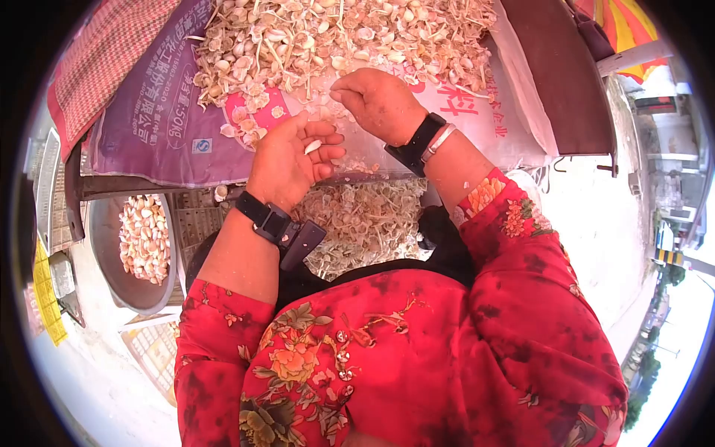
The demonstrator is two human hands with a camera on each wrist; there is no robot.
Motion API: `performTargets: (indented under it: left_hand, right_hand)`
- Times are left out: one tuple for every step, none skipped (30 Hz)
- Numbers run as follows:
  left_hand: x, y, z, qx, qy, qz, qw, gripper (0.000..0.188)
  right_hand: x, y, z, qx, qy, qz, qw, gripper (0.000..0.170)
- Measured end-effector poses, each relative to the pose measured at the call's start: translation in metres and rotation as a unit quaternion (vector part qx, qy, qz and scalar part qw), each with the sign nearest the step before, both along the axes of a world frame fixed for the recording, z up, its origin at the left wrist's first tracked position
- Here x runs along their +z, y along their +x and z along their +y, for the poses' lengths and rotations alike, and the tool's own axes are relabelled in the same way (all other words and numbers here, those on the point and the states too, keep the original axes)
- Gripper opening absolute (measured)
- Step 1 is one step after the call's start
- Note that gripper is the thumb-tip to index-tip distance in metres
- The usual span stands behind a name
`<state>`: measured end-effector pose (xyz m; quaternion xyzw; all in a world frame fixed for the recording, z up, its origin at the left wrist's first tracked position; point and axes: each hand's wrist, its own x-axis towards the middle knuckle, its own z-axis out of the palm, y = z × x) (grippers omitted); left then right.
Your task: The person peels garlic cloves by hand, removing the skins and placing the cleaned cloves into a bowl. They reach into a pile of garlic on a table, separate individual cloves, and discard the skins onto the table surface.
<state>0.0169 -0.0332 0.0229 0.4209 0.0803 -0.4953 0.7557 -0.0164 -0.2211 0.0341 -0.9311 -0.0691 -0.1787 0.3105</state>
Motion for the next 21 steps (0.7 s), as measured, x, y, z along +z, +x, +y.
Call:
performTargets:
  left_hand:
    - [-0.004,0.001,0.000,-0.001,0.012,-0.004,1.000,0.038]
    - [-0.007,0.002,0.000,-0.001,0.024,-0.008,1.000,0.037]
    - [-0.007,0.003,0.000,-0.003,0.026,-0.012,1.000,0.035]
    - [-0.006,0.001,0.000,-0.006,0.028,-0.017,0.999,0.033]
    - [-0.004,0.001,0.000,-0.009,0.031,-0.023,0.999,0.032]
    - [-0.003,0.001,0.000,-0.006,0.030,-0.022,0.999,0.031]
    - [-0.003,0.001,0.001,-0.002,0.030,-0.021,0.999,0.029]
    - [-0.002,0.001,0.002,0.001,0.030,-0.020,0.999,0.028]
    - [-0.002,0.000,0.003,0.002,0.032,-0.027,0.999,0.027]
    - [-0.001,0.000,0.003,0.004,0.033,-0.035,0.999,0.026]
    - [0.000,0.000,0.003,0.005,0.033,-0.044,0.998,0.025]
    - [0.000,0.000,0.002,0.005,0.036,-0.048,0.998,0.024]
    - [0.000,-0.001,0.001,0.004,0.038,-0.052,0.998,0.024]
    - [0.000,-0.002,0.000,0.002,0.041,-0.055,0.998,0.023]
    - [0.000,-0.003,-0.002,0.002,0.045,-0.057,0.997,0.023]
    - [-0.001,-0.004,-0.003,0.002,0.048,-0.060,0.997,0.023]
    - [-0.001,-0.005,-0.004,0.002,0.053,-0.063,0.997,0.023]
    - [-0.003,-0.006,-0.005,-0.002,0.056,-0.066,0.996,0.023]
    - [-0.006,-0.006,-0.007,-0.007,0.059,-0.070,0.996,0.024]
    - [-0.007,-0.007,-0.008,-0.011,0.062,-0.073,0.995,0.024]
    - [-0.007,-0.008,-0.010,-0.013,0.066,-0.071,0.995,0.024]
  right_hand:
    - [-0.009,0.015,-0.009,-0.031,0.021,0.027,0.999,0.015]
    - [-0.014,0.028,-0.019,-0.048,-0.035,0.022,0.998,0.017]
    - [-0.018,0.041,-0.027,-0.065,-0.091,0.015,0.994,0.020]
    - [-0.024,0.055,-0.034,-0.067,-0.120,0.042,0.990,0.022]
    - [-0.032,0.068,-0.040,-0.070,-0.150,0.069,0.984,0.024]
    - [-0.034,0.075,-0.039,-0.073,-0.179,0.097,0.976,0.026]
    - [-0.037,0.079,-0.039,-0.074,-0.194,0.103,0.973,0.025]
    - [-0.040,0.081,-0.037,-0.074,-0.208,0.110,0.969,0.025]
    - [-0.042,0.082,-0.036,-0.075,-0.222,0.117,0.965,0.024]
    - [-0.043,0.084,-0.036,-0.077,-0.234,0.128,0.961,0.022]
    - [-0.044,0.083,-0.037,-0.069,-0.213,0.126,0.966,0.022]
    - [-0.041,0.079,-0.039,-0.062,-0.191,0.123,0.972,0.022]
    - [-0.039,0.075,-0.040,-0.054,-0.170,0.120,0.977,0.023]
    - [-0.036,0.069,-0.041,-0.069,-0.162,0.174,0.969,0.027]
    - [-0.024,0.060,-0.038,-0.084,-0.154,0.227,0.958,0.032]
    - [-0.016,0.054,-0.039,-0.099,-0.145,0.277,0.945,0.036]
    - [-0.020,0.048,-0.044,-0.102,-0.130,0.263,0.950,0.037]
    - [-0.024,0.040,-0.045,-0.106,-0.113,0.250,0.956,0.038]
    - [-0.026,0.033,-0.048,-0.111,-0.097,0.236,0.961,0.039]
    - [-0.027,0.025,-0.051,-0.114,-0.088,0.210,0.967,0.040]
    - [-0.022,0.017,-0.048,-0.116,-0.070,0.193,0.972,0.040]
